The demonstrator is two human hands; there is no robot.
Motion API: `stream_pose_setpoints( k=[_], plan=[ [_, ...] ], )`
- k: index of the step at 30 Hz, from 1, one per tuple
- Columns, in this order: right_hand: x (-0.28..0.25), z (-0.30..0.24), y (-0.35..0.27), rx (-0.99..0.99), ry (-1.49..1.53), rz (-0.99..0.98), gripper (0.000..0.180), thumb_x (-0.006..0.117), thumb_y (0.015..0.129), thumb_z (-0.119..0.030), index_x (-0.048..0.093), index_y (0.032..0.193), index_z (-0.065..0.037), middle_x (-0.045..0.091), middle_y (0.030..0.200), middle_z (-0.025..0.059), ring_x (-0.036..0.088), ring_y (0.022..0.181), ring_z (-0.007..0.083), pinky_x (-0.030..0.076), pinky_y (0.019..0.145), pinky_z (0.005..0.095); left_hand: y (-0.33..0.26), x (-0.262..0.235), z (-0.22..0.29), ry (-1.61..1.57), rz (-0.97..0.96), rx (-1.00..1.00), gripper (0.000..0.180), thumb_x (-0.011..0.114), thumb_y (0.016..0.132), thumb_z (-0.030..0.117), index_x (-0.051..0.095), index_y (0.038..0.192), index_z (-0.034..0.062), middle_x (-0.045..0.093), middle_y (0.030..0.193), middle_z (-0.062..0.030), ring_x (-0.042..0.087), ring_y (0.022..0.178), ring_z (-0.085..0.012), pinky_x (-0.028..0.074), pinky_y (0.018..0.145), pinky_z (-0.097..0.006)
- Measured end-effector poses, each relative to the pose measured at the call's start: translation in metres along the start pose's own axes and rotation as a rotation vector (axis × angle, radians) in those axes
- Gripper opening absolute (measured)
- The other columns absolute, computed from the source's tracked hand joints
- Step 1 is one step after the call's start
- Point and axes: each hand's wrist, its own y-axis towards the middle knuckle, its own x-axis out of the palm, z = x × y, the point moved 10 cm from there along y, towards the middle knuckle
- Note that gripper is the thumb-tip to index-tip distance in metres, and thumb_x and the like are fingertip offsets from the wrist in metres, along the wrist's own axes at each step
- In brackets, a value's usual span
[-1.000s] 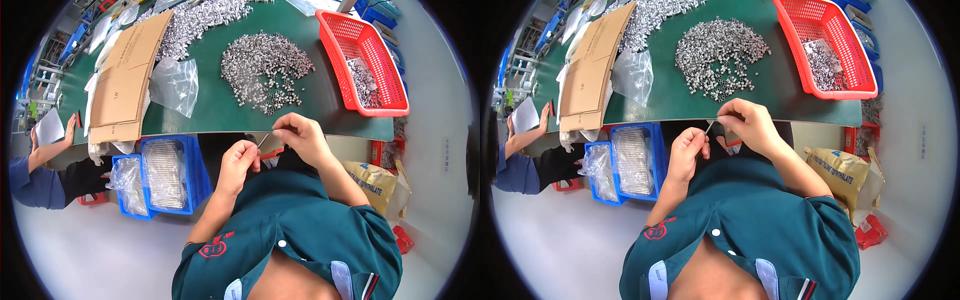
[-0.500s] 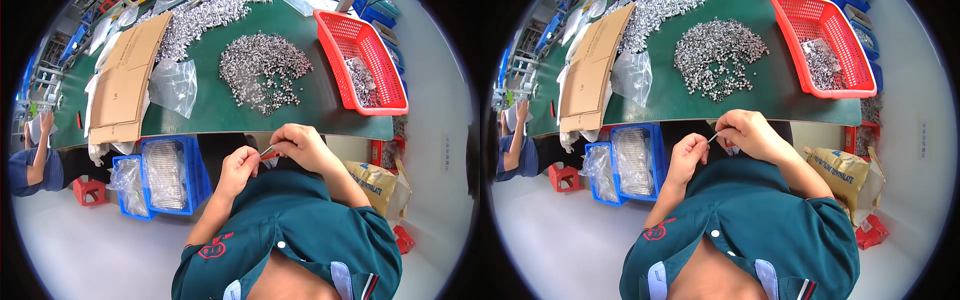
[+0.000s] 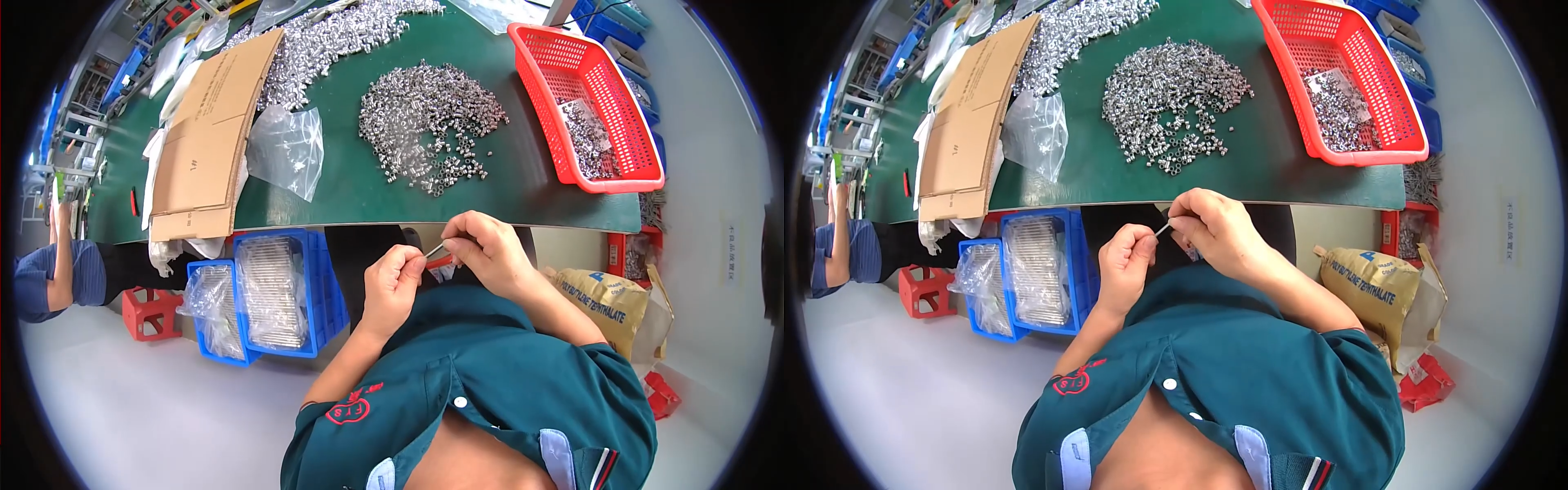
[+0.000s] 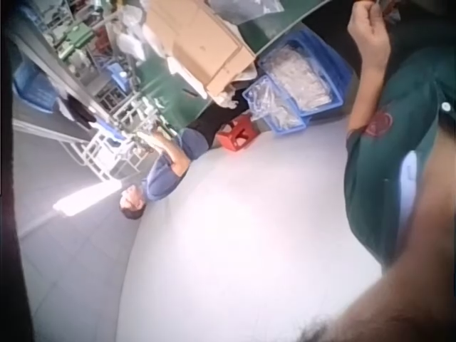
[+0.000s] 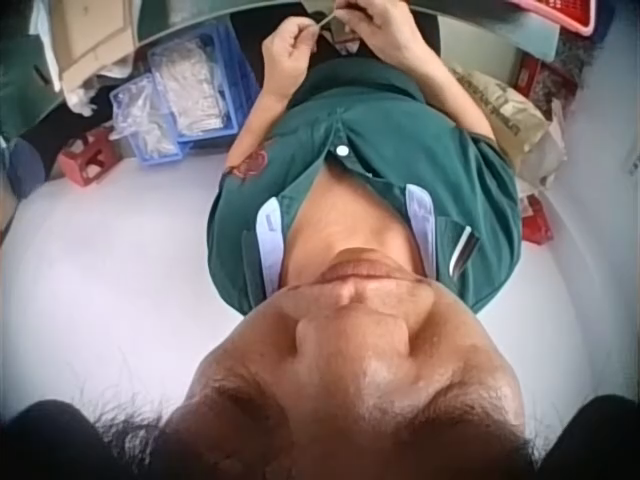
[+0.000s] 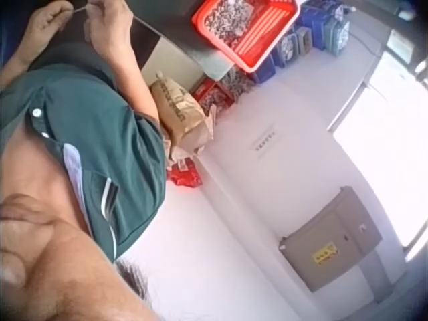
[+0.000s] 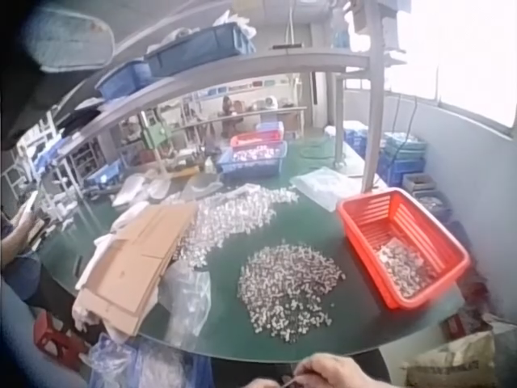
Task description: Assembling small metal pins and components on a factory workbench.
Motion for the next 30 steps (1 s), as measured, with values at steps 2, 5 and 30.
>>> stream_pose_setpoints(
  k=[2,5,30],
  plan=[
    [-0.002,-0.009,0.002,-0.111,-0.044,-0.054,0.007,0.056,0.08,0.003,0.053,0.086,0.002,0.058,0.072,0.0088,0.059,0.062,0.0171,0.048,0.056,0.0286,-0.001,0.006,-0.015,-0.211,-0.078,-0.109,0.015,0.056,0.091,0.014,0.055,0.085,0.0009,0.051,0.067,0.0,0.046,0.057,-0.0066,0.037,0.053,-0.021],
    [0.0,-0.019,0.001,-0.223,-0.087,-0.126,0.008,0.058,0.079,0.003,0.055,0.086,0.001,0.058,0.074,0.0096,0.059,0.063,0.0191,0.048,0.056,0.0297,-0.006,0.024,-0.028,-0.595,-0.248,-0.271,0.018,0.055,0.092,0.018,0.054,0.084,0.0017,0.05,0.066,0.0001,0.044,0.055,-0.007,0.036,0.052,-0.021],
    [0.002,-0.011,-0.002,-0.146,-0.096,-0.014,0.011,0.07,0.075,-0.002,0.062,0.083,-0.001,0.063,0.078,0.0059,0.06,0.067,0.0134,0.047,0.058,0.0249,0.0,0.015,-0.013,-0.5,-0.143,-0.151,0.019,0.053,0.093,0.019,0.053,0.083,0.0033,0.05,0.066,0.0,0.043,0.056,-0.0062,0.036,0.053,-0.02]
  ],
)
